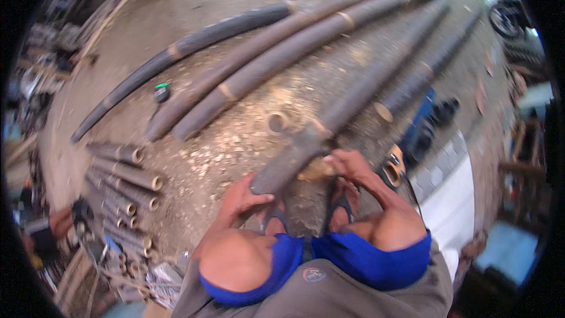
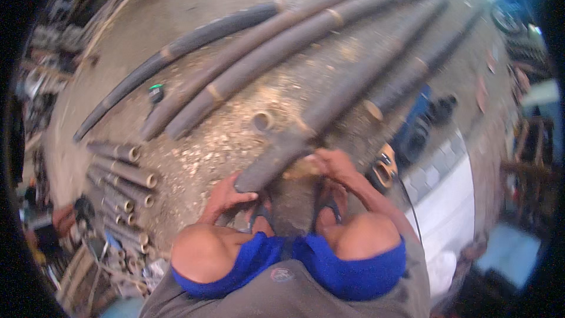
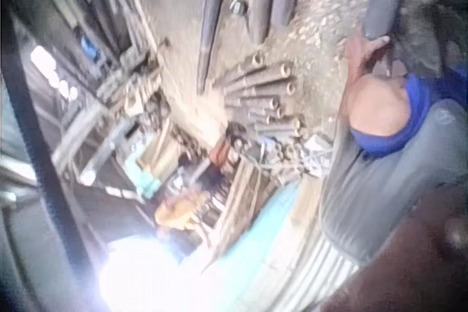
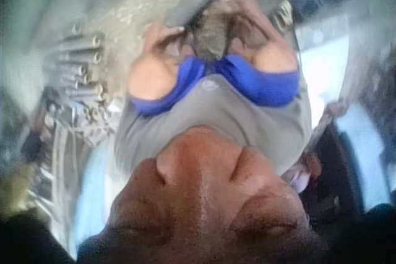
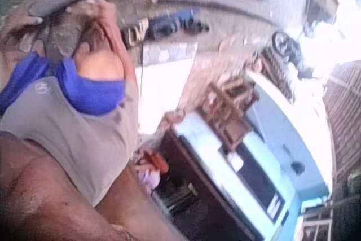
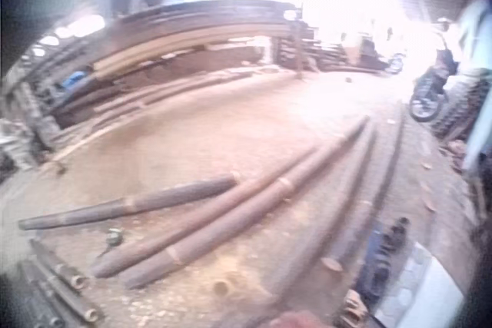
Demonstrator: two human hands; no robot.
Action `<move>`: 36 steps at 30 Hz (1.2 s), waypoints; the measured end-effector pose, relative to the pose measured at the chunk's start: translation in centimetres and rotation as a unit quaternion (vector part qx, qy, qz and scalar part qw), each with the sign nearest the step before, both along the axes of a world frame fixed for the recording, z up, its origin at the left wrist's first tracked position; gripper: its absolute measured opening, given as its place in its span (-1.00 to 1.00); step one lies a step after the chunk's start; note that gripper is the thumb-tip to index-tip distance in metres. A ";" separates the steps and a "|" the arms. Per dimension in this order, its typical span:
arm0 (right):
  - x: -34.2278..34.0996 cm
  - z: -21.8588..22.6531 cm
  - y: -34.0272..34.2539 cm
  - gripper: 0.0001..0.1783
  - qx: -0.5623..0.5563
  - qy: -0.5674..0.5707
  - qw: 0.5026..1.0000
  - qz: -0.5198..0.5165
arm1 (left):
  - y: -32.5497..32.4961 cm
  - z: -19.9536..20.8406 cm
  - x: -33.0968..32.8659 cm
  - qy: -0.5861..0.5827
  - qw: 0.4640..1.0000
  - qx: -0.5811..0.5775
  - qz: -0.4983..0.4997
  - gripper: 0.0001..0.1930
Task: The person uses a knife to shave the surface of bamboo poles, removing the outer layer. The person repeatedly picks up poles, shaves them, and places them back on the floor.
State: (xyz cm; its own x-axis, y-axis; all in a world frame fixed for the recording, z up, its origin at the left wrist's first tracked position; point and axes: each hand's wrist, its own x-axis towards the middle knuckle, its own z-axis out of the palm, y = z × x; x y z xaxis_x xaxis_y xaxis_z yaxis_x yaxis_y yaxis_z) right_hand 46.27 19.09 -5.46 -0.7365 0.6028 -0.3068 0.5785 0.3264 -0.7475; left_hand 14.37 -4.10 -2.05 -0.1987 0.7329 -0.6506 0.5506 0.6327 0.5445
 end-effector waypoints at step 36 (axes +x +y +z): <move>0.2 -1.2 0.5 -0.40 0.048 -0.005 0.997 -0.060 | 0.5 -0.7 -0.5 -0.112 0.990 -0.021 0.081 -0.01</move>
State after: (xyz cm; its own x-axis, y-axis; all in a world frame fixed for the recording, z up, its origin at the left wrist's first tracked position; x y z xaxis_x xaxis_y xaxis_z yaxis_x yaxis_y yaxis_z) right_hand 46.50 19.57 -6.66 -0.6546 0.7134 -0.2500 0.6246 0.3240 -0.7106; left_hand 13.87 -3.61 -2.74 -0.1585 0.6741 -0.7214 0.3085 0.7279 0.6124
